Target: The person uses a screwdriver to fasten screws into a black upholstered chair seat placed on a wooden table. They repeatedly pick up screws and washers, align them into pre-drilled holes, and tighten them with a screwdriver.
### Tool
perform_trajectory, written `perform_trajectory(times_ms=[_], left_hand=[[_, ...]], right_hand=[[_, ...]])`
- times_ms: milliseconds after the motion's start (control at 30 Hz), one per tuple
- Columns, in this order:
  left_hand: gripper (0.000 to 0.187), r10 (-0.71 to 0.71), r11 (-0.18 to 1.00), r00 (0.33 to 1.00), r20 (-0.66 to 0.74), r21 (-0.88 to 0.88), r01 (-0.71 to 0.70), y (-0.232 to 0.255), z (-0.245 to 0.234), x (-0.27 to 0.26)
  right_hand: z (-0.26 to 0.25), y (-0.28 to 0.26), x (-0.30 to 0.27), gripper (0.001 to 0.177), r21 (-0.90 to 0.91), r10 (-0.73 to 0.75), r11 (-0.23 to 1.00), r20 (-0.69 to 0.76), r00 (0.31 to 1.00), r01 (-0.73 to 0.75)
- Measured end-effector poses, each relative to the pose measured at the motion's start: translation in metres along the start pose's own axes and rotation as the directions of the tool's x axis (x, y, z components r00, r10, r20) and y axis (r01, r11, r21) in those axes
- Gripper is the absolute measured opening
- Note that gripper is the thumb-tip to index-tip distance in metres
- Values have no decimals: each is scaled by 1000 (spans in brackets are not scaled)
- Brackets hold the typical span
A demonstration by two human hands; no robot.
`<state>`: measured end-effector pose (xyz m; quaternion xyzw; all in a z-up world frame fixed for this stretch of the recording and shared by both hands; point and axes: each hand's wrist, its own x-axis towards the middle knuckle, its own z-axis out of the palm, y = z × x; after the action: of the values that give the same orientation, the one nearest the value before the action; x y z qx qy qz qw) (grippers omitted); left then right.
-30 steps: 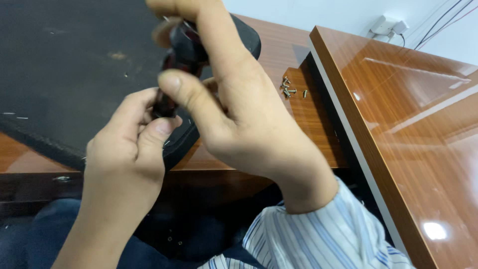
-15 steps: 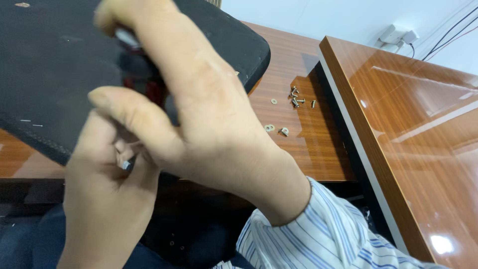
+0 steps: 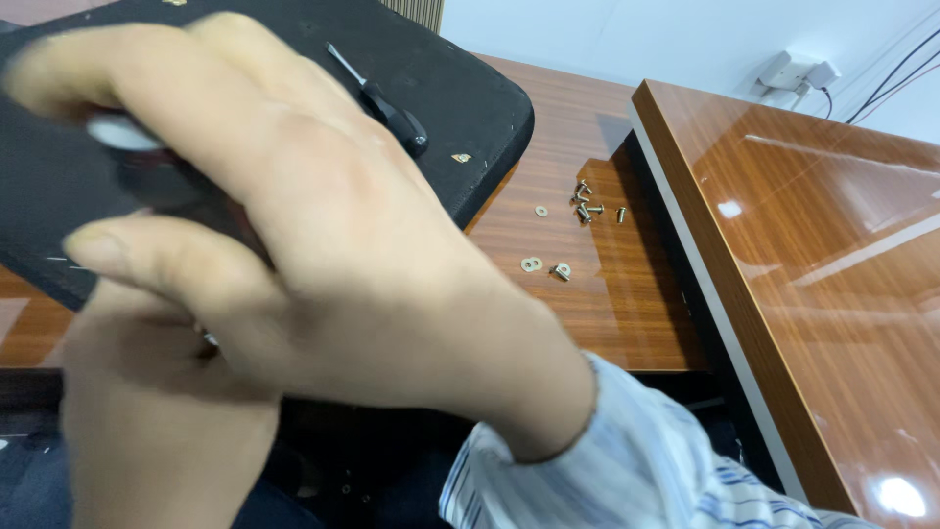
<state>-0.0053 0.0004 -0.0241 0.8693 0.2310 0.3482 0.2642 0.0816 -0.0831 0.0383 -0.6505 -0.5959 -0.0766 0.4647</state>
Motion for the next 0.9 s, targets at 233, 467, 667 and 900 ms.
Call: perform_trajectory(times_ms=[233,467,667,900], left_hand=[[18,-211,974,967,143,-54,220,0,5,-1],[20,-95,978,988,119,-176,115,1,3,-4],[21,-131,975,983,126,-166,151,3,-4,-3],[23,-263,964,953,147,17,264,7,-9,4]], right_hand=[[-7,-2,-3,37,45,-4,999,21,1000,3],[-9,-2,-3,36,72,-21,997,43,999,18],[-4,-2,5,35,54,-15,998,50,999,13],[-22,2,2,34,127,32,991,101,994,-45]])
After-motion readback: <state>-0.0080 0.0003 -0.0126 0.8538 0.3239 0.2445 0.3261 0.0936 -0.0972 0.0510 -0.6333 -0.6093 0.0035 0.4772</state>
